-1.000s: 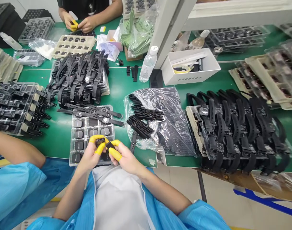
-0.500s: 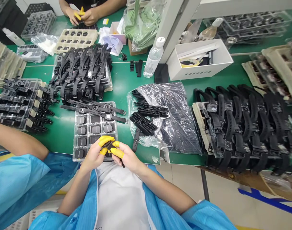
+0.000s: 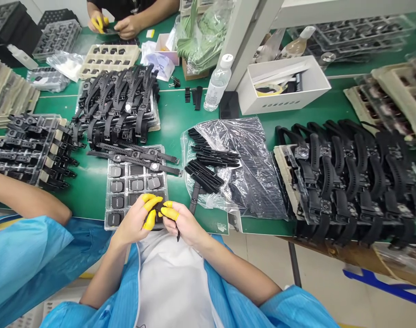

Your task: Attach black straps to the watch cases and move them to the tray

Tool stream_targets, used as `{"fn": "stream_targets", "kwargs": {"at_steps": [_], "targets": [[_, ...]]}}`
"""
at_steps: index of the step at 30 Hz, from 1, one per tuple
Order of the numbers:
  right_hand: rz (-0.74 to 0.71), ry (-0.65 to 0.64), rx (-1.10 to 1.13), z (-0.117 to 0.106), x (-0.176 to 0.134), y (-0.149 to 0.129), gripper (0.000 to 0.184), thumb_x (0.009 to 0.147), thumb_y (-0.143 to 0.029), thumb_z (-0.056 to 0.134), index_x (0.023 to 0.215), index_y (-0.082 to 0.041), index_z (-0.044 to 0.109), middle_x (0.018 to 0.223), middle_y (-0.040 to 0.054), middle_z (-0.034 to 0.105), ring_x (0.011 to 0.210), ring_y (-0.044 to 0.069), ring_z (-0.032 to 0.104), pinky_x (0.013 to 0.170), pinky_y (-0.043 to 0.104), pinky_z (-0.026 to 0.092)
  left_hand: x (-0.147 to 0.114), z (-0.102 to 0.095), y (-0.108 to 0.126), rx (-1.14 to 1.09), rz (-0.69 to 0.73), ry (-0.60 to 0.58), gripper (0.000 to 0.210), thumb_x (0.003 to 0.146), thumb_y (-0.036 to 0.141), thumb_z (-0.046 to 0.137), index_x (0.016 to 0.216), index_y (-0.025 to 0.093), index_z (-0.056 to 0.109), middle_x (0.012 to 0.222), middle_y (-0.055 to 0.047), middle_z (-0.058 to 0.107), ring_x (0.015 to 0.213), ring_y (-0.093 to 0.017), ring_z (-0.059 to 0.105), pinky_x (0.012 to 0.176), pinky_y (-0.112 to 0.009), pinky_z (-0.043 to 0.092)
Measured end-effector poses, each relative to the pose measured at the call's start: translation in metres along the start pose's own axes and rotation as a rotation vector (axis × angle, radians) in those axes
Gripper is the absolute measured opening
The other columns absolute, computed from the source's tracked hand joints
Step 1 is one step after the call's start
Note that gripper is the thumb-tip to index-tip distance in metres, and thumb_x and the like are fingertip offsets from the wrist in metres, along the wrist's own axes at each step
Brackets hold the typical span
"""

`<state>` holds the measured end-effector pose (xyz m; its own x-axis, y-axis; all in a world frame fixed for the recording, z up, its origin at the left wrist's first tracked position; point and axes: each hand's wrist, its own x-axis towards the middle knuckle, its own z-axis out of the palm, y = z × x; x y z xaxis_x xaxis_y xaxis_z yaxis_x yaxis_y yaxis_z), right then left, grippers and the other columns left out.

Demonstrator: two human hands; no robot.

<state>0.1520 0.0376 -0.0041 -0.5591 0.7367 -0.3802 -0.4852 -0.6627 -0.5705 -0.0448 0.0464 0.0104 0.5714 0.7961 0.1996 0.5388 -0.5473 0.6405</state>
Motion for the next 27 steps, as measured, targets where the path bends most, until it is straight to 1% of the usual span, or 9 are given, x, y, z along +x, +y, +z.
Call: {"fn": "stream_targets", "kwargs": {"at_steps": [3,7,10,15,18,21,23,25,27], "targets": [[-0.013,-0.001,-0.024,0.001,0.0,-0.001,0.041,0.083,-0.054,0.077,0.081,-0.023,0.05,0.046,-0.0125,0.039,0.039,0.006,0.024,0.039,0.021,0.019,0.001,0.0,-0.002,0.021,-0.004,-0.042,0.046,0.1,0.02,0.047,0.145,0.019,0.052,0.12,-0.015,0.063,0.112,-0.029,0.06,0.097,-0.046,0.056],[-0.034,-0.021,-0.071,0.001,-0.001,0.002,0.038,0.085,-0.053,0.074,0.084,-0.022,0.052,0.047,-0.0122,0.041,0.04,0.007,0.025,0.04,0.021,0.021,-0.001,0.002,-0.005,-0.036,-0.003,-0.026,0.043,0.101,0.019,0.045,0.143,0.019,0.053,0.121,-0.015,0.065,0.112,-0.026,0.063,0.098,-0.043,0.056],[-0.053,-0.022,-0.1,-0.001,0.0,0.007,0.037,0.087,-0.053,0.072,0.085,-0.022,0.052,0.046,-0.0121,0.043,0.039,0.007,0.026,0.04,0.022,0.022,-0.004,0.002,-0.004,-0.048,-0.023,-0.02,0.042,0.102,0.02,0.045,0.143,0.018,0.055,0.123,-0.016,0.065,0.115,-0.027,0.063,0.1,-0.044,0.056],[-0.086,-0.045,-0.138,-0.002,0.002,0.01,0.038,0.089,-0.055,0.071,0.09,-0.022,0.052,0.046,-0.0118,0.048,0.037,0.007,0.03,0.041,0.022,0.025,-0.013,0.001,-0.008,-0.211,-0.073,0.015,0.042,0.105,0.022,0.044,0.146,0.022,0.054,0.135,-0.015,0.065,0.126,-0.027,0.063,0.108,-0.044,0.053],[-0.133,-0.053,-0.145,-0.002,0.007,0.008,0.043,0.087,-0.06,0.072,0.094,-0.023,0.051,0.051,-0.0103,0.053,0.04,0.009,0.038,0.042,0.022,0.029,-0.018,0.008,-0.017,-0.256,-0.212,0.13,0.043,0.1,0.029,0.059,0.143,0.024,0.056,0.13,-0.013,0.069,0.118,-0.026,0.069,0.102,-0.042,0.057],[-0.148,-0.088,-0.173,-0.002,0.011,0.005,0.048,0.085,-0.066,0.073,0.092,-0.023,0.052,0.052,-0.0109,0.051,0.041,0.009,0.041,0.043,0.022,0.033,-0.017,0.02,-0.021,-0.354,-0.264,0.334,0.023,0.093,0.034,0.072,0.113,0.023,0.07,0.108,-0.009,0.074,0.099,-0.024,0.073,0.088,-0.037,0.062],[-0.113,-0.121,-0.184,-0.001,0.011,0.003,0.05,0.085,-0.068,0.071,0.087,-0.022,0.053,0.051,-0.0118,0.046,0.04,0.008,0.04,0.043,0.023,0.034,-0.014,0.026,-0.018,-0.486,-0.264,0.449,0.018,0.091,0.038,0.076,0.099,0.022,0.071,0.106,-0.008,0.073,0.092,-0.023,0.073,0.082,-0.037,0.063],[-0.071,-0.162,-0.216,0.0,0.01,0.001,0.049,0.088,-0.068,0.068,0.085,-0.021,0.056,0.051,-0.0119,0.043,0.039,0.007,0.037,0.043,0.023,0.032,-0.008,0.027,-0.012,-0.634,-0.299,0.553,0.021,0.09,0.04,0.078,0.099,0.022,0.07,0.107,-0.008,0.074,0.089,-0.022,0.074,0.081,-0.038,0.064],[-0.023,-0.203,-0.279,-0.002,0.007,-0.002,0.047,0.091,-0.065,0.066,0.084,-0.019,0.058,0.051,-0.0117,0.043,0.039,0.006,0.034,0.043,0.023,0.029,-0.002,0.018,-0.007,-0.756,-0.349,0.706,0.027,0.089,0.043,0.08,0.103,0.022,0.068,0.103,-0.006,0.077,0.082,-0.02,0.075,0.079,-0.037,0.064]]}}
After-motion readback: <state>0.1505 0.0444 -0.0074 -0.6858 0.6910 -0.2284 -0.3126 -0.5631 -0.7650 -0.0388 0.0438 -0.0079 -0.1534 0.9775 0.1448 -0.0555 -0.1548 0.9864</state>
